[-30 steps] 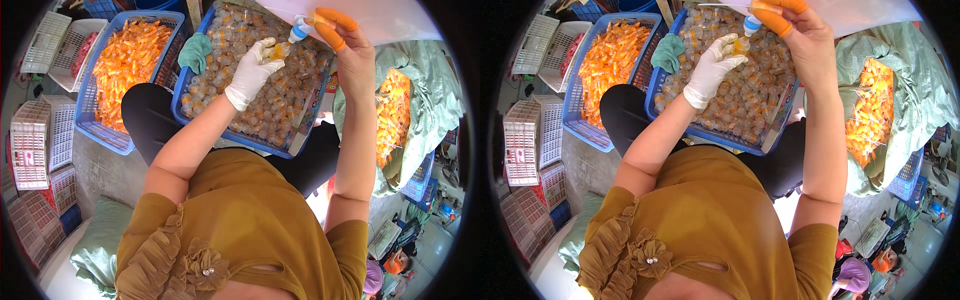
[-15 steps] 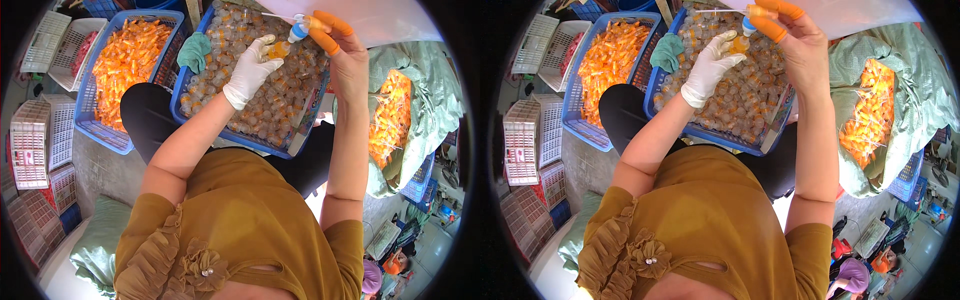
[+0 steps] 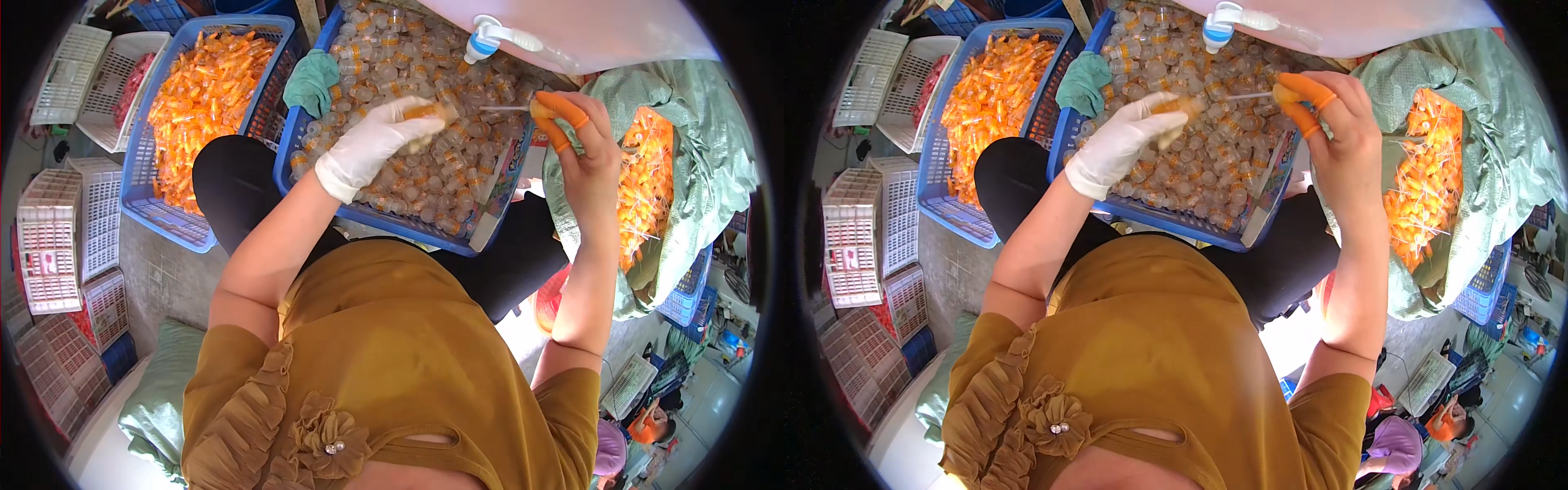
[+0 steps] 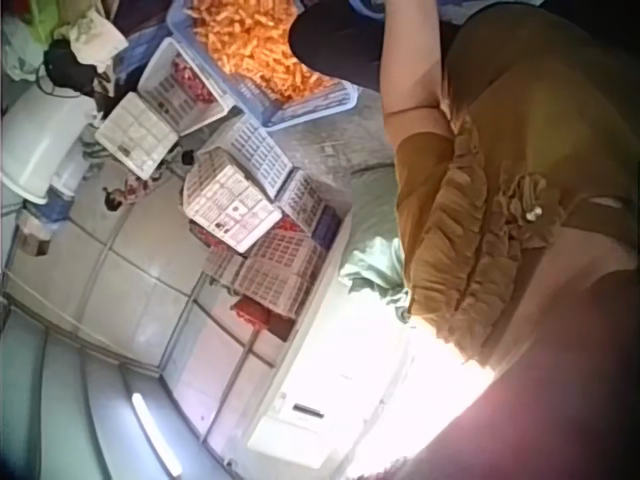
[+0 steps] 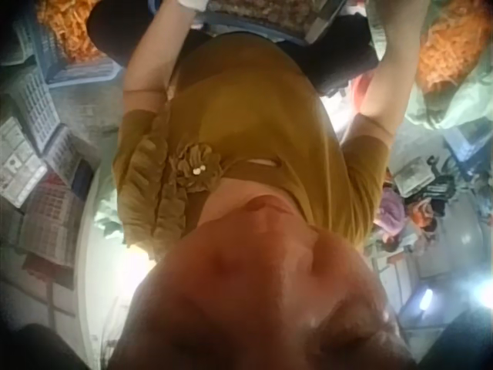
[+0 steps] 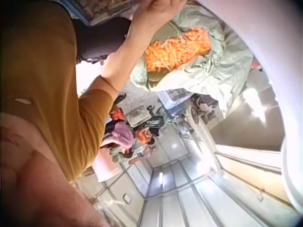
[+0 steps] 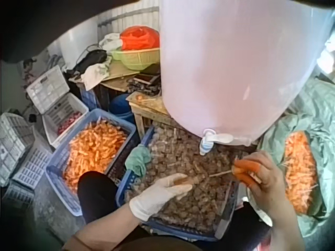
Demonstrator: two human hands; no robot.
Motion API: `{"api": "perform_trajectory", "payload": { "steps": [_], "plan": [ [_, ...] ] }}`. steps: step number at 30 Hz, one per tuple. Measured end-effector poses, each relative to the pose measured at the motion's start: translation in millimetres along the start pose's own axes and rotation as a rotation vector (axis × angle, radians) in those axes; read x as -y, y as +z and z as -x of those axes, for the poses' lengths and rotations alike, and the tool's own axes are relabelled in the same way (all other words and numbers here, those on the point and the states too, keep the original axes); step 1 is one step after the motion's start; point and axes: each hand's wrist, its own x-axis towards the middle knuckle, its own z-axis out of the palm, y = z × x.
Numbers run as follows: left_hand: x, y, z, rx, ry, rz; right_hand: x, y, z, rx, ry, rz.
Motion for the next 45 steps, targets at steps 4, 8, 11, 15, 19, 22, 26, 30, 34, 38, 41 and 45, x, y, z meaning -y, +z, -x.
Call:
{"api": "perform_trajectory", "payload": {
  "steps": [4,8,11,15,19,22,26,30,34,38,41,45],
  "plan": [
    [-9,9,14,0.274,-0.137,0.347,13,-4,7,0.113,-0.080,-0.170],
    [-17,11,20,0.411,-0.097,0.275,22,-13,10,0.089,-0.110,-0.193],
    [-16,8,18,0.339,-0.037,0.225,19,-25,12,-0.021,-0.027,-0.194],
    [-20,14,24,0.490,-0.154,0.243,28,-27,12,0.115,-0.151,-0.157],
    [-30,36,33,0.536,-0.222,0.298,37,-14,19,0.170,-0.246,-0.198],
    [-27,39,34,0.500,-0.200,0.130,27,-12,21,0.202,-0.184,-0.264],
    [-19,59,36,-0.113,0.821,-1.042,16,-8,32,0.422,0.291,-0.544],
    [-10,53,30,-0.407,1.305,-1.401,12,22,68,0.364,0.853,-1.433],
    [7,38,31,-0.459,1.385,-1.479,16,44,79,0.487,0.878,-1.715],
    [3,12,32,-0.465,1.224,-1.479,-1,29,77,0.412,1.022,-1.055],
    [-25,-44,50,-0.896,0.785,-1.112,-30,-17,68,0.149,0.777,-0.672],
    [-45,-96,48,-1.118,0.996,-1.206,-176,-86,129,0.007,0.866,0.158]
  ]
}}
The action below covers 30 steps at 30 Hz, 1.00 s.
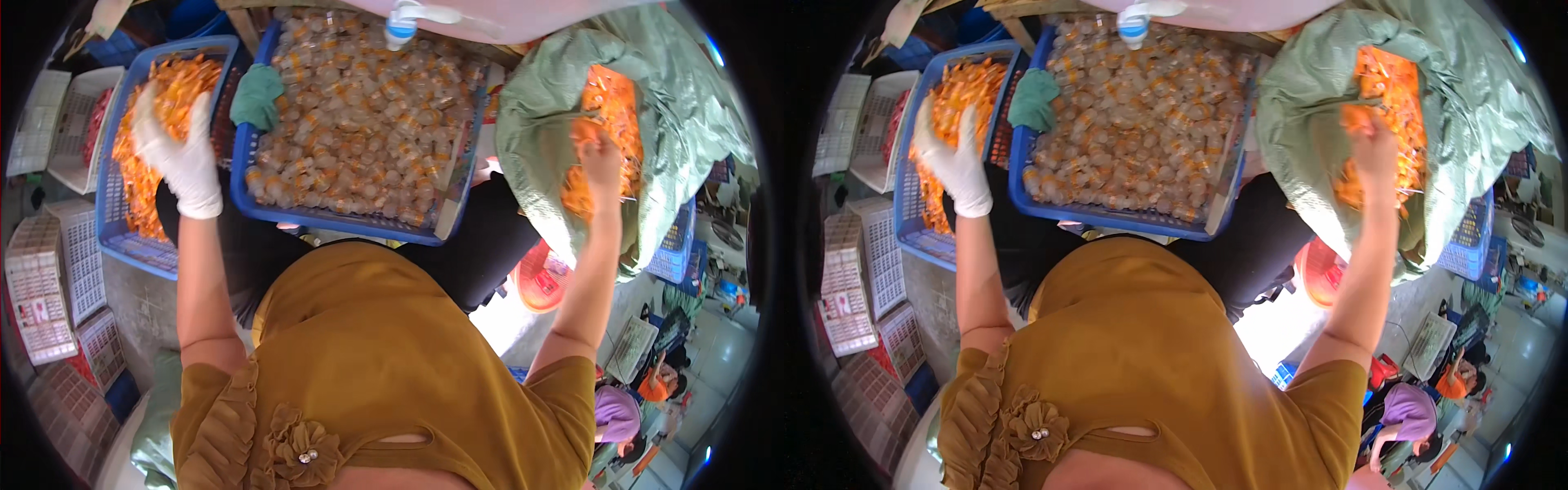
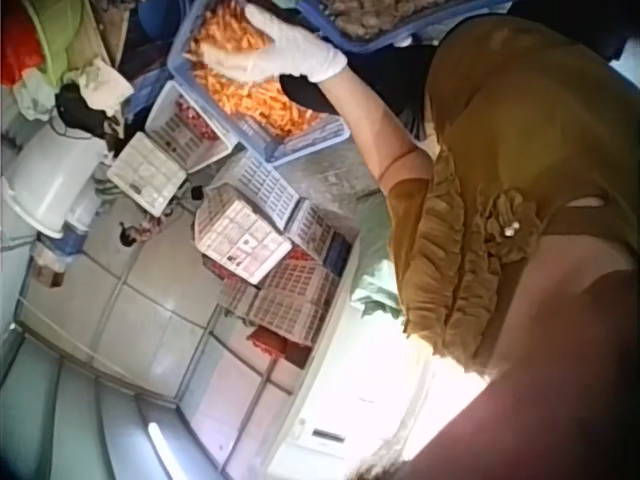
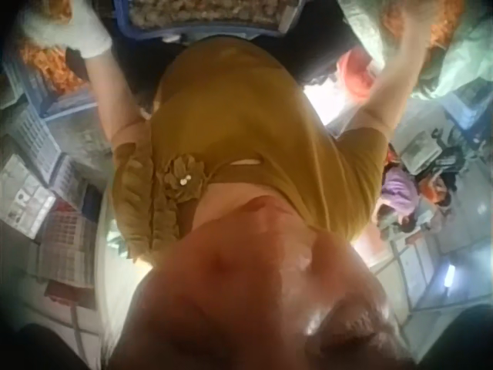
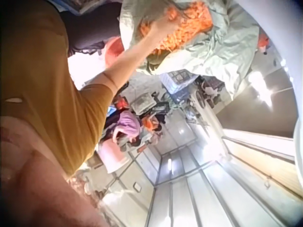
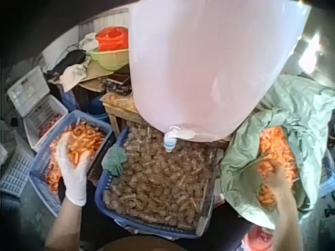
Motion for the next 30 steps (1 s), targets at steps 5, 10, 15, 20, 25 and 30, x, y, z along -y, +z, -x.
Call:
{"api": "perform_trajectory", "payload": {
  "steps": [5,10,15,20,25,30],
  "plan": [
    [-46,48,53,1.045,-0.221,0.433,-20,-7,-25,-0.131,0.139,0.661],
    [-57,121,165,1.612,0.491,-0.386,-26,14,-32,0.060,0.126,0.556],
    [-44,119,152,1.619,-0.013,-0.123,-19,-15,0,-0.148,0.003,0.385],
    [-52,102,85,1.035,-0.844,0.997,-11,-50,21,0.012,-0.053,-0.731],
    [-89,95,48,0.841,-0.839,1.181,149,2,44,0.283,-0.318,-0.969],
    [-98,100,52,0.748,-0.853,1.202,263,26,46,0.293,-0.640,-0.749]
  ]
}}
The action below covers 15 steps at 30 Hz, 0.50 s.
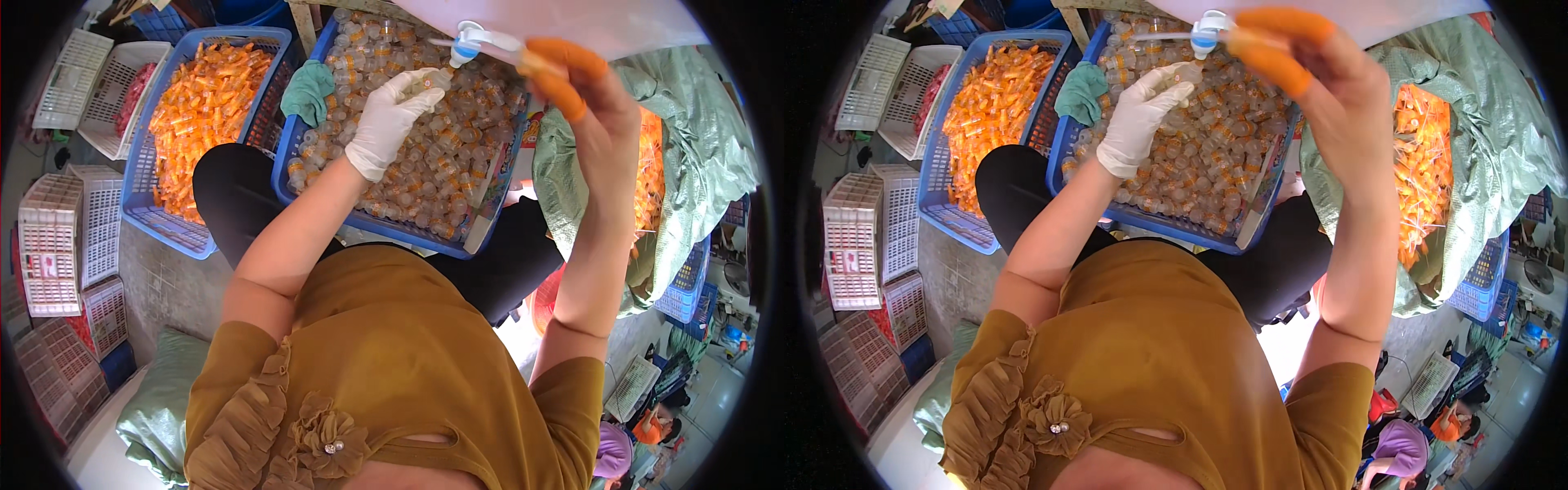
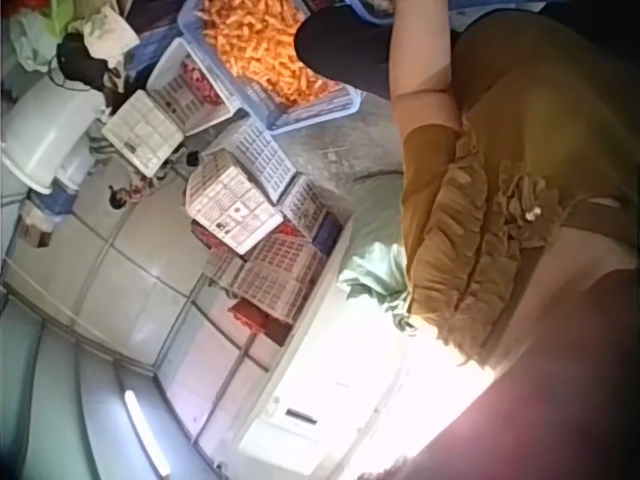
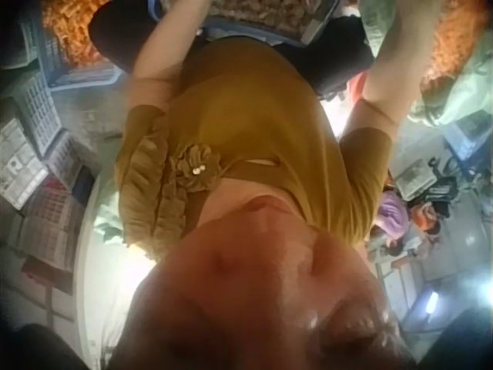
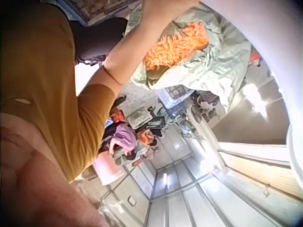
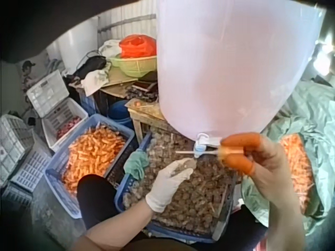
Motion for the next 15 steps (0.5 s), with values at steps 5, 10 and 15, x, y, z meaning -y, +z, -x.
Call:
{"api": "perform_trajectory", "payload": {
  "steps": [5,10,15],
  "plan": [
    [6,4,-3,0.000,0.034,0.018,-25,26,-41,0.009,-0.143,-0.073],
    [6,5,-6,0.013,0.043,0.047,-58,32,-31,-0.037,-0.006,-0.166],
    [12,3,-14,0.026,0.061,0.023,-56,33,-28,-0.084,0.017,-0.279]
  ]
}}
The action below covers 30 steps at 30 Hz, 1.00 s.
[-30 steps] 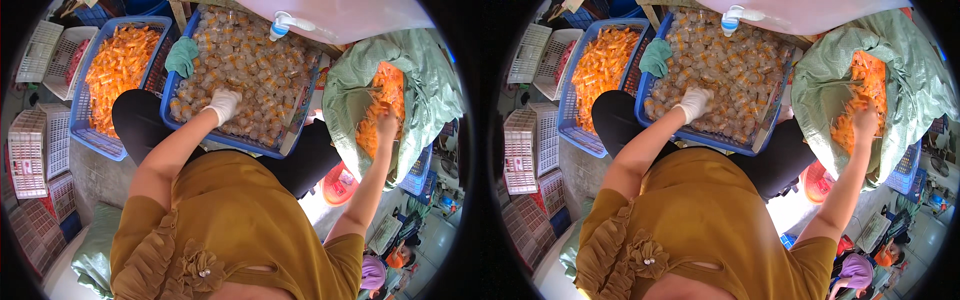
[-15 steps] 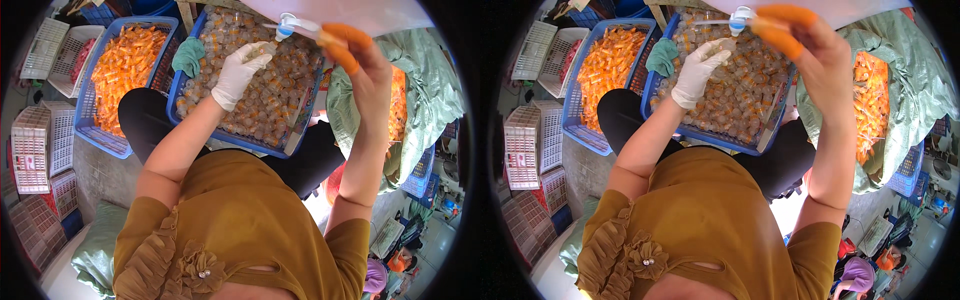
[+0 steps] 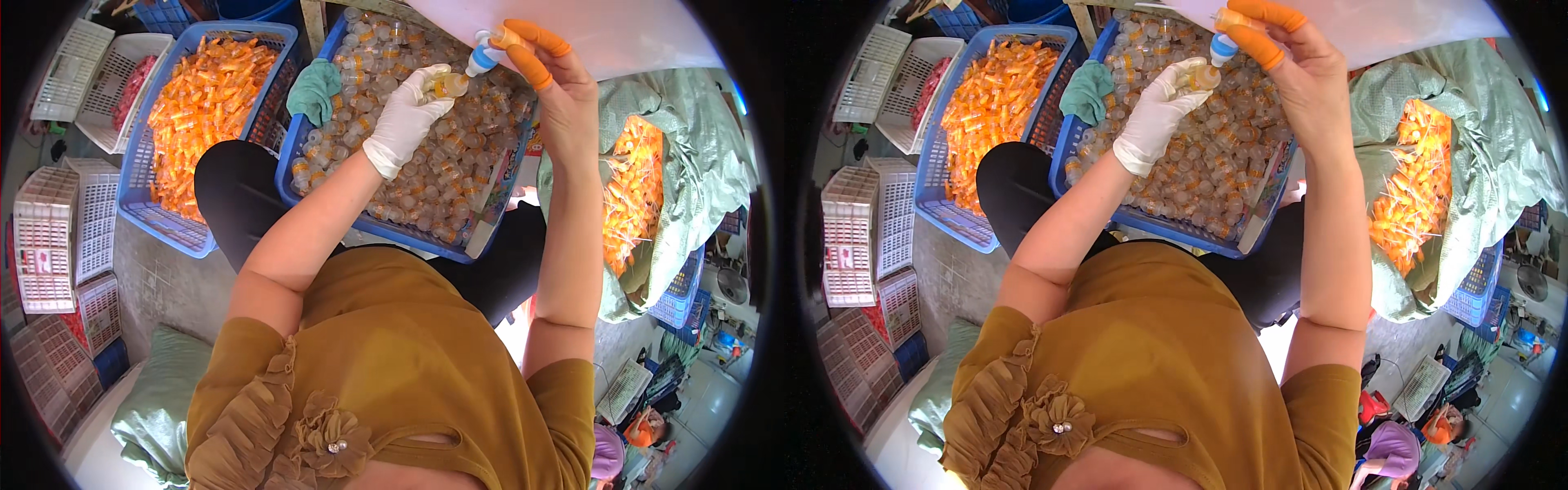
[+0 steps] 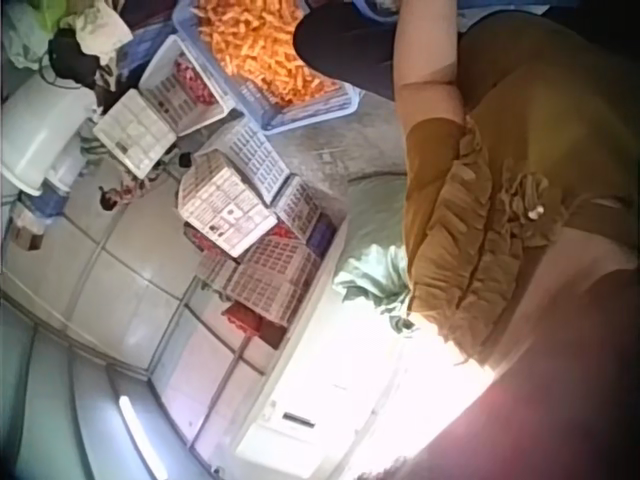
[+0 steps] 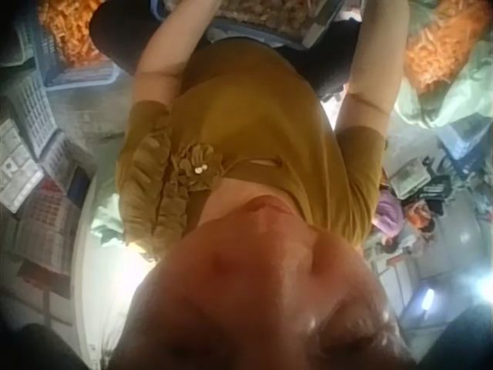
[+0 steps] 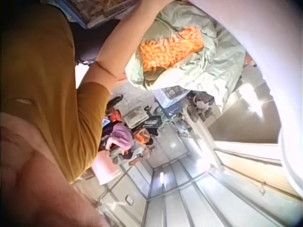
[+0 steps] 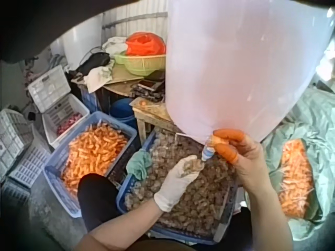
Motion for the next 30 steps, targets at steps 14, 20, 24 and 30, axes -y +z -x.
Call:
{"api": "perform_trajectory", "payload": {
  "steps": [14,20,24,30],
  "plan": [
    [-12,1,4,-0.003,-0.013,-0.044,7,3,8,-0.119,-0.031,0.032],
    [-23,-7,16,-0.048,-0.122,-0.314,35,6,32,0.110,-0.264,0.487],
    [-37,-23,34,0.068,-0.271,-0.298,20,-23,52,0.111,-0.378,1.033],
    [-49,-14,59,0.342,-0.491,0.285,29,-17,68,0.302,-0.268,0.723]
  ]
}}
